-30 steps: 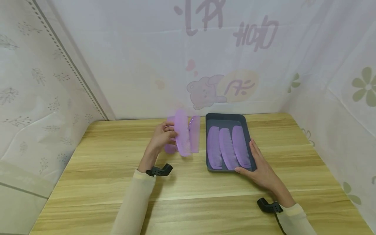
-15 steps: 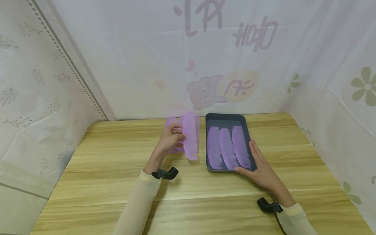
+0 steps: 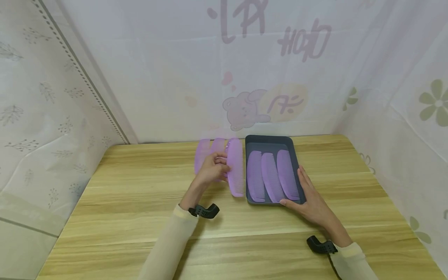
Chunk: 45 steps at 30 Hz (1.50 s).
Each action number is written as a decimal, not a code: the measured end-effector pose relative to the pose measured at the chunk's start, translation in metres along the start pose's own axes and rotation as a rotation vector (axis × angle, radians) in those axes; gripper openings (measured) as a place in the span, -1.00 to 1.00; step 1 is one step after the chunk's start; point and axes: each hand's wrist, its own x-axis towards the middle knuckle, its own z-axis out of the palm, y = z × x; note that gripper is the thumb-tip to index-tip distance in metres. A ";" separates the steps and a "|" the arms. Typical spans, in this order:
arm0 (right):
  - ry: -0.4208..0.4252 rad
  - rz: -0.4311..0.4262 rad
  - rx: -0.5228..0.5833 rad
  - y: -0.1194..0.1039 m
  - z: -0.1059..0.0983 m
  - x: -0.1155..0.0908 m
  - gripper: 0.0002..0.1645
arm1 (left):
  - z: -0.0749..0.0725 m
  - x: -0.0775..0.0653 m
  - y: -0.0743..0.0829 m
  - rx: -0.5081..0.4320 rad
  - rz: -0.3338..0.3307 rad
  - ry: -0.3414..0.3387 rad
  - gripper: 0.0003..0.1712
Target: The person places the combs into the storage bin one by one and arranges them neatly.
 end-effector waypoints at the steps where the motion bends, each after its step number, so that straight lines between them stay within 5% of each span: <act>1: 0.000 0.001 0.000 0.000 0.000 0.000 0.37 | 0.002 0.000 0.000 -0.002 -0.003 0.000 -0.47; 16: -0.008 0.002 0.005 0.002 0.000 0.001 0.37 | 0.008 -0.002 -0.003 0.134 -0.044 -0.035 -0.46; 29: -0.002 0.000 0.002 0.003 0.001 0.001 0.37 | 0.011 -0.001 -0.010 0.097 -0.158 -0.043 -0.44; 45: -0.002 0.000 0.005 0.003 0.000 0.001 0.37 | 0.011 -0.001 -0.002 0.147 -0.041 0.028 -0.49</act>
